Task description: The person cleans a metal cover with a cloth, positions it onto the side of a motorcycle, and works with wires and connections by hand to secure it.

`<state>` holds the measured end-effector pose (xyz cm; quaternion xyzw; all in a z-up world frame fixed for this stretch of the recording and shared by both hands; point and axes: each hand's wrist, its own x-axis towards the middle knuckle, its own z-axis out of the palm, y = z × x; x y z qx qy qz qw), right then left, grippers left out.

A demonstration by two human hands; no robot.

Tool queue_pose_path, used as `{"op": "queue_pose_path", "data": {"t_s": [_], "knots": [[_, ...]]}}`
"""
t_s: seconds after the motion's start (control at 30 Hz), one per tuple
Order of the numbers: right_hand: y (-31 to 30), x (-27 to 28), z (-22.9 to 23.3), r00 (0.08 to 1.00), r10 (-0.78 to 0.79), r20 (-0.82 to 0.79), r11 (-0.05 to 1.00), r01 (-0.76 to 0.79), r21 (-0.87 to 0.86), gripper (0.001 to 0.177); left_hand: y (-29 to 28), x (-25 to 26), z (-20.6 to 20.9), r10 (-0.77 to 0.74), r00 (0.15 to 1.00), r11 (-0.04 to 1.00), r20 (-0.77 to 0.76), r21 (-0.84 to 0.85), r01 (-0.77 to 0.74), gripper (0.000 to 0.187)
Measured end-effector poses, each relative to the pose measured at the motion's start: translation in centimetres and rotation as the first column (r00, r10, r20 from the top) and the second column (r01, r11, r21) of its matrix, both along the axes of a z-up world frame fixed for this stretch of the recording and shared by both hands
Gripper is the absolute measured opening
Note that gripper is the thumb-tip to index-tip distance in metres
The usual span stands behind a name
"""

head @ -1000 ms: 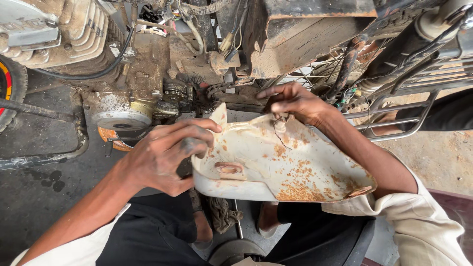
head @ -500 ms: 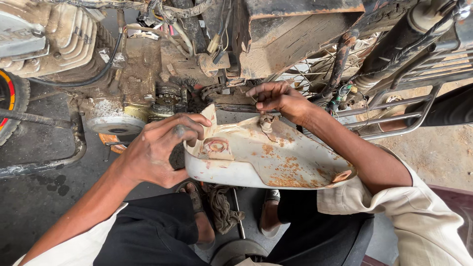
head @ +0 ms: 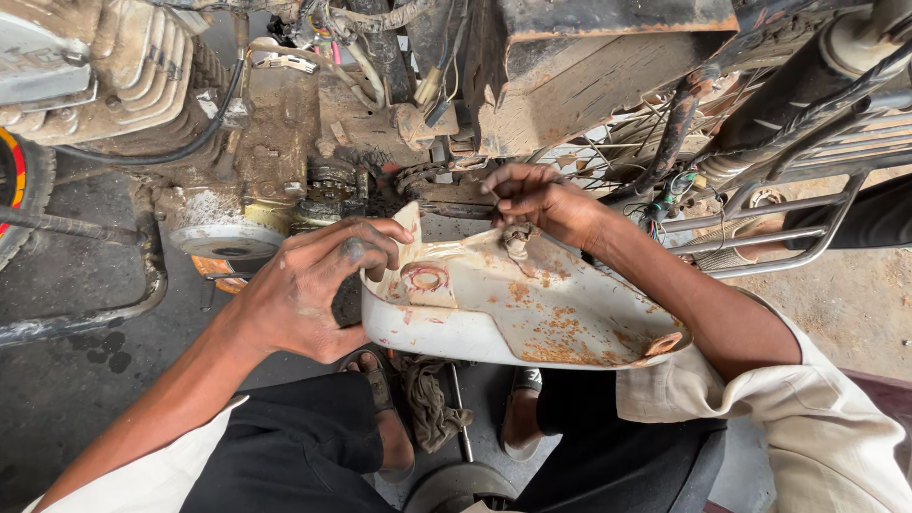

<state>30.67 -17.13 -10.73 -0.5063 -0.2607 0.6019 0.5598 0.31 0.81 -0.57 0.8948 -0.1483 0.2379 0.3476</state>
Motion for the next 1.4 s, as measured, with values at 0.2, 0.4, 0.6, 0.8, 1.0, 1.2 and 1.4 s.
{"op": "queue_pose_path", "data": {"t_s": [0.2, 0.4, 0.6, 0.8, 1.0, 1.2, 1.4], "knots": [[1.2, 0.6, -2.6, 0.979, -0.201, 0.02, 0.978, 0.202, -0.045, 0.02, 0.4, -0.7, 0.6, 0.014, 1.0, 1.0, -0.005, 0.026, -0.014, 0.053], [1.6, 0.2, -2.3, 0.992, -0.09, 0.088, 0.996, 0.089, 0.021, 0.014, 1.0, -0.4, 0.1, 0.017, 0.999, 1.0, -0.051, -0.019, -0.018, 0.053], [2.0, -1.2, 0.0, 0.966, -0.026, 0.259, 0.999, 0.035, -0.032, 0.025, 1.5, -0.2, -0.4, 0.034, 0.992, 0.998, -0.118, -0.047, -0.04, 0.06], [2.5, -0.8, -1.6, 0.974, -0.044, 0.223, 0.985, 0.079, -0.152, 0.034, 2.7, 0.4, -0.6, 0.022, 0.991, 0.998, -0.133, -0.048, -0.029, 0.051], [3.2, -0.7, -2.1, 0.992, 0.026, 0.123, 0.981, -0.002, -0.193, 0.031, 3.4, 0.7, -1.0, 0.039, 0.988, 0.998, -0.149, -0.041, -0.045, 0.05], [3.0, 0.4, -2.5, 0.994, 0.107, 0.031, 0.988, -0.103, -0.114, 0.035, 4.5, 1.3, -1.4, 0.028, 0.985, 0.999, -0.172, 0.031, -0.023, 0.043], [2.4, 1.3, -4.2, 0.925, 0.204, 0.321, 0.965, -0.136, -0.223, 0.041, 4.8, 2.6, -2.1, 0.02, 0.981, 0.999, -0.195, -0.041, -0.028, 0.046]]}}
